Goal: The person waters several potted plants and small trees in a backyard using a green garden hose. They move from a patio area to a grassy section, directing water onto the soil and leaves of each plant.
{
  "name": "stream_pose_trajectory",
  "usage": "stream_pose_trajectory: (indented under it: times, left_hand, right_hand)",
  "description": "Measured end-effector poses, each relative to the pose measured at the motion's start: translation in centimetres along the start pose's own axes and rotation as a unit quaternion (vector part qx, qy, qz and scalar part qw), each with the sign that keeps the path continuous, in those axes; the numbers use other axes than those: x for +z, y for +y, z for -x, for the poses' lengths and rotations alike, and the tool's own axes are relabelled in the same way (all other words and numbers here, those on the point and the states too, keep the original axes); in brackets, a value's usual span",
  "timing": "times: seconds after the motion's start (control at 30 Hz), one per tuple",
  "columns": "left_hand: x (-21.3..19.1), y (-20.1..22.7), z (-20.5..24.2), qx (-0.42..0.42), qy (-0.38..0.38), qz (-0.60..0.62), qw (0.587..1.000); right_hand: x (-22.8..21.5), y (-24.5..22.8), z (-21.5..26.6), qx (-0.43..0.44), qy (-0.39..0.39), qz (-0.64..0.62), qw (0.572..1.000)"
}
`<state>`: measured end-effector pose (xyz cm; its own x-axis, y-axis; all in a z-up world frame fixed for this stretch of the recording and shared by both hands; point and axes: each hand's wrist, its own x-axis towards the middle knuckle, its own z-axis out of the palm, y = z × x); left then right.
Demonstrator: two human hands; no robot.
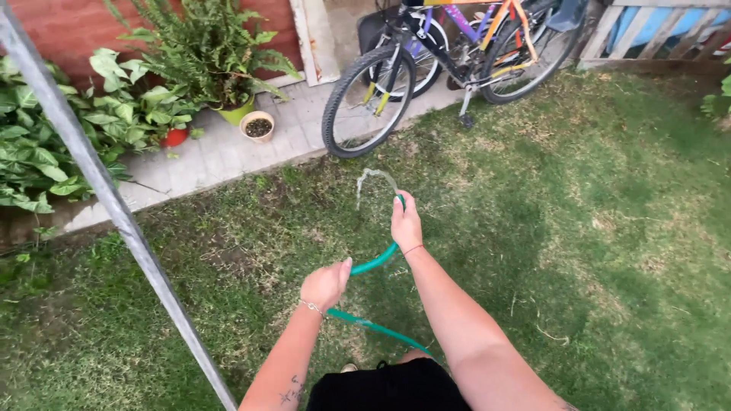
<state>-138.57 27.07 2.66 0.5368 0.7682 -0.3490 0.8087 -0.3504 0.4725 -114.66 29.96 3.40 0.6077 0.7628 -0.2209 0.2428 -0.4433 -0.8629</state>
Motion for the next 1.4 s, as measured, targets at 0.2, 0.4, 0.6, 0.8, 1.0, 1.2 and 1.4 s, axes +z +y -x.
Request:
stream_pose_trajectory:
  times: [0.2, 0.4, 0.6, 0.8, 1.0, 1.2, 1.4]
  left_hand:
    - [-4.7, -7.8, -3.1, -0.008, 0.103, -0.012, 0.995]
    - [-8.4, -12.4, -6.8, -0.012, 0.140, 0.005, 0.990]
    - [-10.7, -13.0, -9.3, 0.029, 0.032, 0.155, 0.987]
    - [-9.2, -15.6, -13.8, 0.060, 0.003, 0.229, 0.972]
    - [-17.8, -22.5, -14.9, 0.031, -0.031, 0.167, 0.985]
    - [-24.9, -30.1, -17.1, -0.023, 0.002, 0.109, 0.994]
    - [-25.2, -29.7, -18.2, -0.066, 0.015, 0.180, 0.981]
  right_hand:
    - [10.2, -1.3, -7.5, -0.020, -0.026, -0.049, 0.998]
    - [16.9, -4.3, -12.4, -0.050, -0.048, -0.053, 0.996]
    - [20.0, -6.6, -16.0, -0.050, -0.066, 0.016, 0.996]
    - [22.7, -12.1, -15.5, -0.061, -0.077, 0.037, 0.995]
    - [30.0, -13.6, -18.2, -0.067, -0.068, 0.034, 0.995]
    - [37.1, -19.1, -17.9, -0.012, -0.044, 0.026, 0.999]
    - [40.2, -21.1, -20.8, -0.067, -0.047, 0.011, 0.997]
